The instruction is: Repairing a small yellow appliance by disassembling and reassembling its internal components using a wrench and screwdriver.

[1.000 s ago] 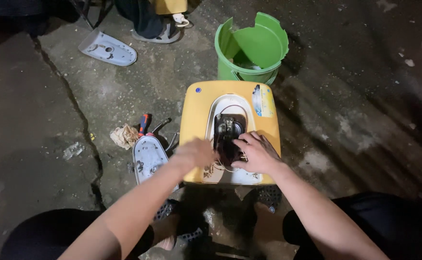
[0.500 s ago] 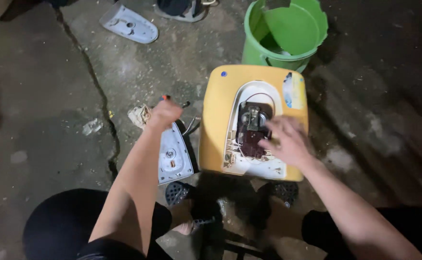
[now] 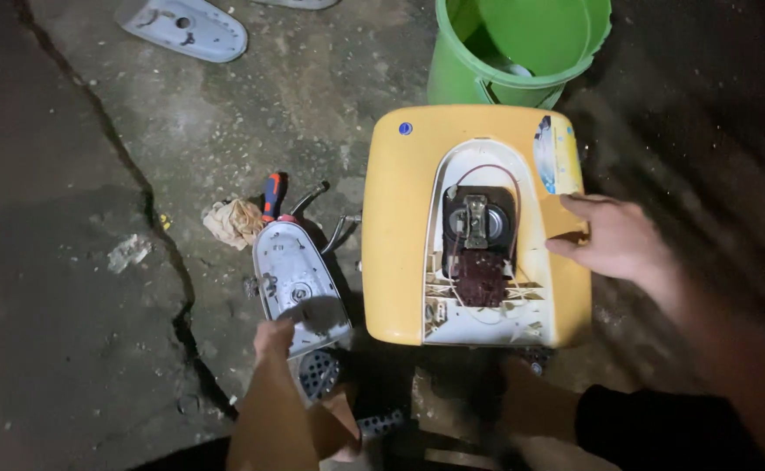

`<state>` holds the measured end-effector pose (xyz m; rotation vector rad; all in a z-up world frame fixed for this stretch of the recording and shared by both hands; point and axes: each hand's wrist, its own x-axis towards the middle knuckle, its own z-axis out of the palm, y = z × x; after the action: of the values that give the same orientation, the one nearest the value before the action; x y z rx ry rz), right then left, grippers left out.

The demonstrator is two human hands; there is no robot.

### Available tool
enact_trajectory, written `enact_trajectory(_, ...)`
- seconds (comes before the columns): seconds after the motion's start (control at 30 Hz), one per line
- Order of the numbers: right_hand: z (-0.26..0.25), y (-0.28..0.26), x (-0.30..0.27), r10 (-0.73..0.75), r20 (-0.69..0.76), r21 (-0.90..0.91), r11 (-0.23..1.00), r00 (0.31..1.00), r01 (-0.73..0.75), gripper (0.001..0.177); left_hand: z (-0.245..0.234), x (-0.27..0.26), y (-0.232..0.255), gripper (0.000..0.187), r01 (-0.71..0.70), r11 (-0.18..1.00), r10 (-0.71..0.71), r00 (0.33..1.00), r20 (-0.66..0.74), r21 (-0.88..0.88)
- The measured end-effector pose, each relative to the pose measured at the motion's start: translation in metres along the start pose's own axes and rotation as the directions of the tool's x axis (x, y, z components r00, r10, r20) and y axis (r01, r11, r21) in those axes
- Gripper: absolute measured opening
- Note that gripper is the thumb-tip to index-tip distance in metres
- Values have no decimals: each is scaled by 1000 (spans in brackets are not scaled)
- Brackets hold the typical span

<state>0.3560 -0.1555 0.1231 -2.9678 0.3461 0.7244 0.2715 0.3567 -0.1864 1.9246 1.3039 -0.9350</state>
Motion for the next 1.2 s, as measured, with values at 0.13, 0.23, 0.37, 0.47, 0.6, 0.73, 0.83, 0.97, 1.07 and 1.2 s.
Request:
enact_trajectory(0.13,13,28,14,-124,42,-54,991,991,126,92,12,4,-4,52,8,1000,-7,1000,18,-15)
enact_trajectory(0.23,-7,14,-1,7,138,19,1000,990,-10,94,10,-7,1,56,7,1000,-7,1000,-1,-9)
enact_trajectory(0.37,12,34,8,35,130,67,997,991,-44,100,-6,-6,-4,58,103,993,-100,993,-58,50)
enact_trajectory(0.47,-7,21,0,20,186,177,983,982,-54,97,17,42,-18,29,-42,996,39,999,35,84)
enact_trajectory(0.6,-9,23,3,22,235,173,983,972,-64,98,33,49,-17,63,-8,1000,8,997,74,1)
enact_trajectory(0.73,11,48,18,-76,180,188,981,981,42,100,33,15,-1,51,96,966,-81,994,68,-241)
enact_trajectory(0.83,-5,28,7,-36,196,196,981,980,-3,99,34,9,3,53,89,969,-83,996,36,-229)
enact_trajectory(0.97,-8,23,8,10,249,291,953,969,-84,95,41,27,2,59,121,986,-116,992,51,-115)
enact_trajectory(1.07,-8,28,11,-43,257,193,981,966,-8,98,42,22,-3,61,133,978,-142,989,-45,-159)
enact_trajectory(1.2,9,47,31,-133,228,261,963,965,71,96,36,51,-13,52,149,980,-165,980,-109,-134)
